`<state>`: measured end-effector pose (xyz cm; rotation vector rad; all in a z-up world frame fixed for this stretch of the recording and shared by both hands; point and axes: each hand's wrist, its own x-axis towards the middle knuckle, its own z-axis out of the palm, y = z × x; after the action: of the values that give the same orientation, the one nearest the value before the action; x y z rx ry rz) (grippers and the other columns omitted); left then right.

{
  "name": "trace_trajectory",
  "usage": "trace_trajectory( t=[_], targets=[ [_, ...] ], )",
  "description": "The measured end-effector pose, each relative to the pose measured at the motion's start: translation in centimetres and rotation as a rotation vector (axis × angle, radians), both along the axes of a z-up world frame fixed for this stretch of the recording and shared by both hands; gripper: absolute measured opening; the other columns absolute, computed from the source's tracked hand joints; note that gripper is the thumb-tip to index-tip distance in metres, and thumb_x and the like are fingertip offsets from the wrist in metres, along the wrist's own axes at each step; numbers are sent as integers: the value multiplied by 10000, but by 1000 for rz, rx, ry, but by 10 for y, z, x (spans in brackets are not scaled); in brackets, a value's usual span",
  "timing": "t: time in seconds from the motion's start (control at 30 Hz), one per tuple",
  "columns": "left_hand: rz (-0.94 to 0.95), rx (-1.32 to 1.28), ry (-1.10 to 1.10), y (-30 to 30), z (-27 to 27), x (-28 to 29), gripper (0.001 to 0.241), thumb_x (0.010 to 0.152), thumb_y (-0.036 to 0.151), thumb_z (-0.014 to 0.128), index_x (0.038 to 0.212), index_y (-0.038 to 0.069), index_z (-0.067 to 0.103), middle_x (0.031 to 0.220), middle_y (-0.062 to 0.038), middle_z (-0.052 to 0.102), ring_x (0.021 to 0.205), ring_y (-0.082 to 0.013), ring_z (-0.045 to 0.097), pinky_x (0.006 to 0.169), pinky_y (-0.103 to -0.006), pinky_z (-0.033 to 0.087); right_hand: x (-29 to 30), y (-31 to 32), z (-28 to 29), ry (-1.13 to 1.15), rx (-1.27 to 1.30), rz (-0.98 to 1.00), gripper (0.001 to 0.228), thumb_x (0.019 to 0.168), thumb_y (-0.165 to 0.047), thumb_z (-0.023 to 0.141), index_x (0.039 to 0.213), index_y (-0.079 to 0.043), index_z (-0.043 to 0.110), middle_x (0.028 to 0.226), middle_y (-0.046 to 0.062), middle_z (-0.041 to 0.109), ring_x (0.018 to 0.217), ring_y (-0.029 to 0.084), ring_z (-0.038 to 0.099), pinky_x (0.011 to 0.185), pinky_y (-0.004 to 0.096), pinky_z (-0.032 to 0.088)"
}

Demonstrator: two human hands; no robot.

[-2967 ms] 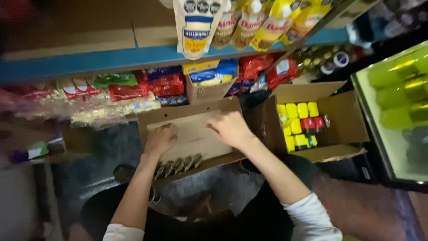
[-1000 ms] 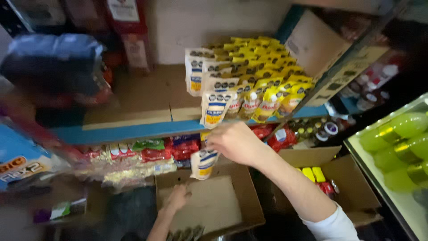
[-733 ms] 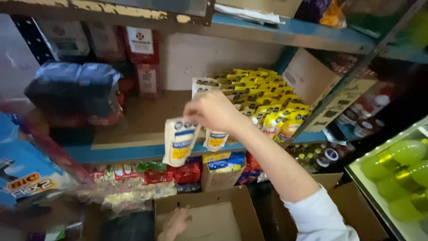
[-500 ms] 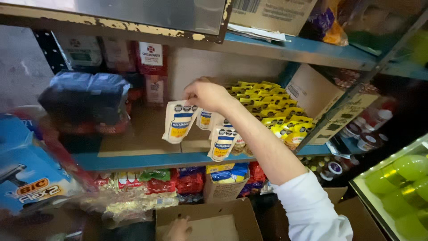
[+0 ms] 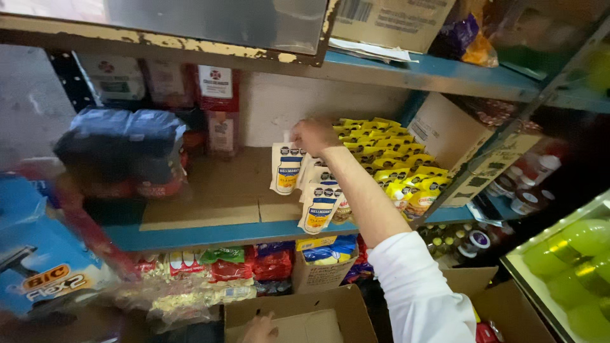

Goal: The person takes sauce pouches from a cardboard box and places them in organized rows on a store shelf.

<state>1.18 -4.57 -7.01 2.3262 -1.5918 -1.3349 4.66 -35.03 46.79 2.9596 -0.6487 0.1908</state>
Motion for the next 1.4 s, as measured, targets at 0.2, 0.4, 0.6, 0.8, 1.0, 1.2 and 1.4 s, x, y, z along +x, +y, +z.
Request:
trace_trajectory(
  t=[0.2, 0.4, 0.6, 0.8, 1.0, 1.2, 1.4],
  targets=[
    [53, -123, -97, 0, -41, -4, 652, 1035, 452, 672, 1631, 273, 476, 1420, -132, 705, 1345, -367, 677, 1105, -537, 546, -8, -16, -13, 22, -20, -101, 154, 1005, -337, 851, 1125, -244, 880, 1173, 68, 826, 1154, 315, 722, 963, 533, 564],
    [81, 162, 25, 1, 43, -7, 531, 1124, 388, 631, 1628, 281, 502, 1455, -31, 703, 1334, -230, 699, 1105, -416, 573, -12, -24, -23, 58, -55, -115, 199, 1040, -348, 813, 1193, -231, 864, 1381, 70, 781, 1245, 321, 715, 1073, 540, 559],
    [13, 85, 60, 14, 53, -4, 520, 1128, 370, 548, 1623, 235, 470, 1416, -119, 703, 1278, -337, 703, 1023, -495, 556, -21, -5, -17, 11, -9, -86, 95, 972, -280, 888, 1065, -267, 903, 1403, -1, 759, 1148, 262, 788, 1083, 514, 596],
    [138, 25, 40, 19, 36, -11, 543, 1133, 384, 605, 1649, 289, 464, 1523, -128, 632, 1395, -320, 659, 1159, -484, 532, -21, -10, -21, 65, 44, -154, 134, 991, -293, 882, 1105, -223, 889, 1249, 96, 828, 1214, 338, 731, 1069, 579, 567],
    [109, -201, 42, 28, 21, -13, 399, 1060, 282, 605, 1449, 201, 629, 1313, -133, 761, 1255, -355, 729, 1049, -490, 571, -42, 39, 20, 46, 138, -170, 206, 1079, -84, 706, 1200, -171, 848, 1420, 97, 773, 1226, 273, 762, 1117, 489, 606],
    [106, -256, 27, 33, -8, -10, 489, 1105, 364, 588, 1543, 151, 636, 1594, -74, 574, 1458, -373, 530, 1185, -523, 487, -71, 70, 61, 2, 173, -260, 245, 1142, -305, 676, 1342, -281, 815, 1347, -27, 837, 1121, 217, 810, 1099, 453, 610],
    [142, -115, 108, 45, 50, -10, 489, 1150, 252, 592, 1620, 164, 485, 1433, -105, 682, 1340, -328, 685, 1061, -460, 550, -145, 78, 39, -338, 72, 86, 179, 1006, -265, 821, 1157, -193, 886, 1106, -10, 871, 915, 188, 819, 799, 436, 638]
  ],
)
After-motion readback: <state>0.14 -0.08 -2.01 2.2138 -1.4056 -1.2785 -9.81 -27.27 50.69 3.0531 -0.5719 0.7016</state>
